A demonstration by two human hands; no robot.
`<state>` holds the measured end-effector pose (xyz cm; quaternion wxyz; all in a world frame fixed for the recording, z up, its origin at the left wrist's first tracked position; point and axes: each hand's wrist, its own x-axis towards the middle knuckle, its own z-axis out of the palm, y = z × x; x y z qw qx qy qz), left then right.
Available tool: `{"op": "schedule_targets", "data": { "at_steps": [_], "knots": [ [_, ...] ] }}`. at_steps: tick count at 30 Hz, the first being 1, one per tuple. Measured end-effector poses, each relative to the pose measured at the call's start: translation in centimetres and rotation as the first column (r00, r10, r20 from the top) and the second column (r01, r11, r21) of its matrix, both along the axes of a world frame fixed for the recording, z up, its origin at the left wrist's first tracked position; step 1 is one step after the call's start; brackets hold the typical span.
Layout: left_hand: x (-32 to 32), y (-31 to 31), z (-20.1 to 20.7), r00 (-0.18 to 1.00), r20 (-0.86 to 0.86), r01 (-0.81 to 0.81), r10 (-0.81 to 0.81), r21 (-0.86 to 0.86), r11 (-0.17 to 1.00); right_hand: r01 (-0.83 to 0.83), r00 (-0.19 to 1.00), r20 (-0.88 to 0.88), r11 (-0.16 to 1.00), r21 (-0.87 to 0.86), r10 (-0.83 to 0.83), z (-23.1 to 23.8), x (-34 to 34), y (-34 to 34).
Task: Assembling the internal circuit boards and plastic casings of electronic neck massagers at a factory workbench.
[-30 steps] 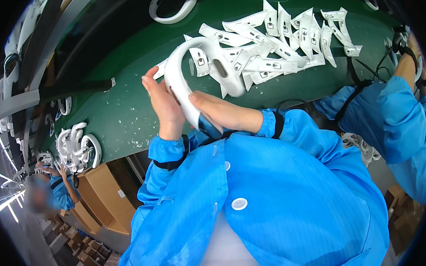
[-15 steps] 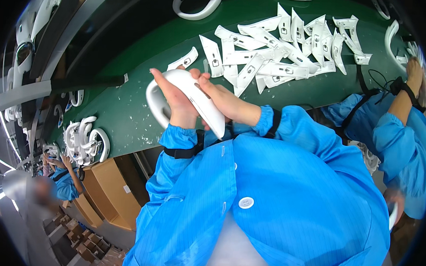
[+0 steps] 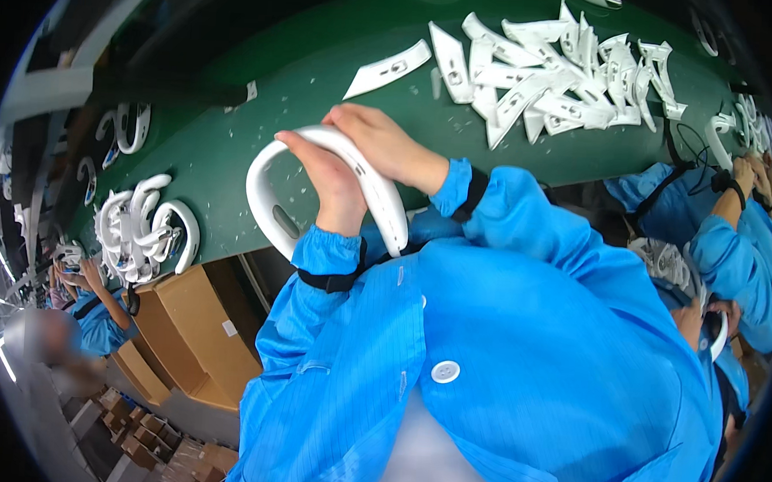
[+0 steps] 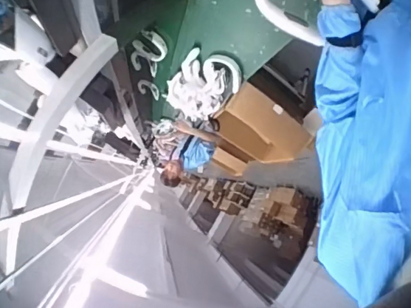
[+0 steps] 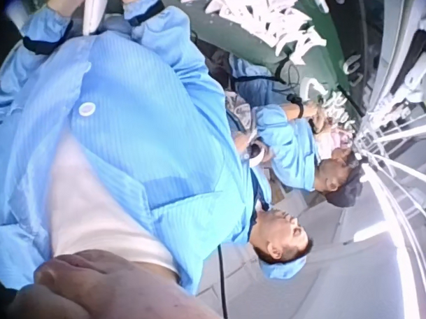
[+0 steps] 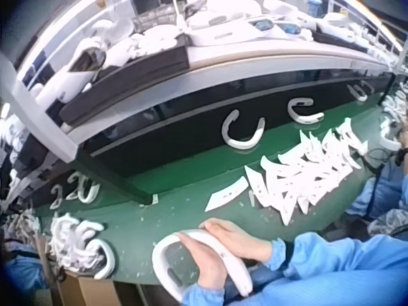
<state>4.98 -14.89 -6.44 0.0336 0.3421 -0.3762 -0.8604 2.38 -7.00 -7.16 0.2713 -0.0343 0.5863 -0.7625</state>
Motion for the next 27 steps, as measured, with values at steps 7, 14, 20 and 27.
{"op": "schedule_targets", "data": {
  "at_steps": [7,14,20,27],
  "knots": [
    [4.2,-6.0,-2.6,0.999,0.039,0.028,-0.013,-0.415,0.909,0.089,0.994,-0.075,0.979,0.181,-0.077,-2.6,3.6,-7.4],
    [3.1,-12.2,-2.3,1.000,0.009,0.001,0.000,-0.129,0.992,0.289,0.953,0.097,0.957,0.005,-0.288,-1.3,5.3,-12.6],
    [1.1,-14.7,-2.1,0.999,-0.027,0.032,-0.034,-0.048,0.998,0.375,0.925,0.067,0.927,0.009,-0.375,-2.9,7.3,-15.7],
    [0.4,-15.0,-1.0,0.999,-0.022,-0.029,0.026,-0.160,0.987,0.445,0.886,0.186,0.892,-0.079,-0.425,-2.1,6.5,-16.0]
  ]
}}
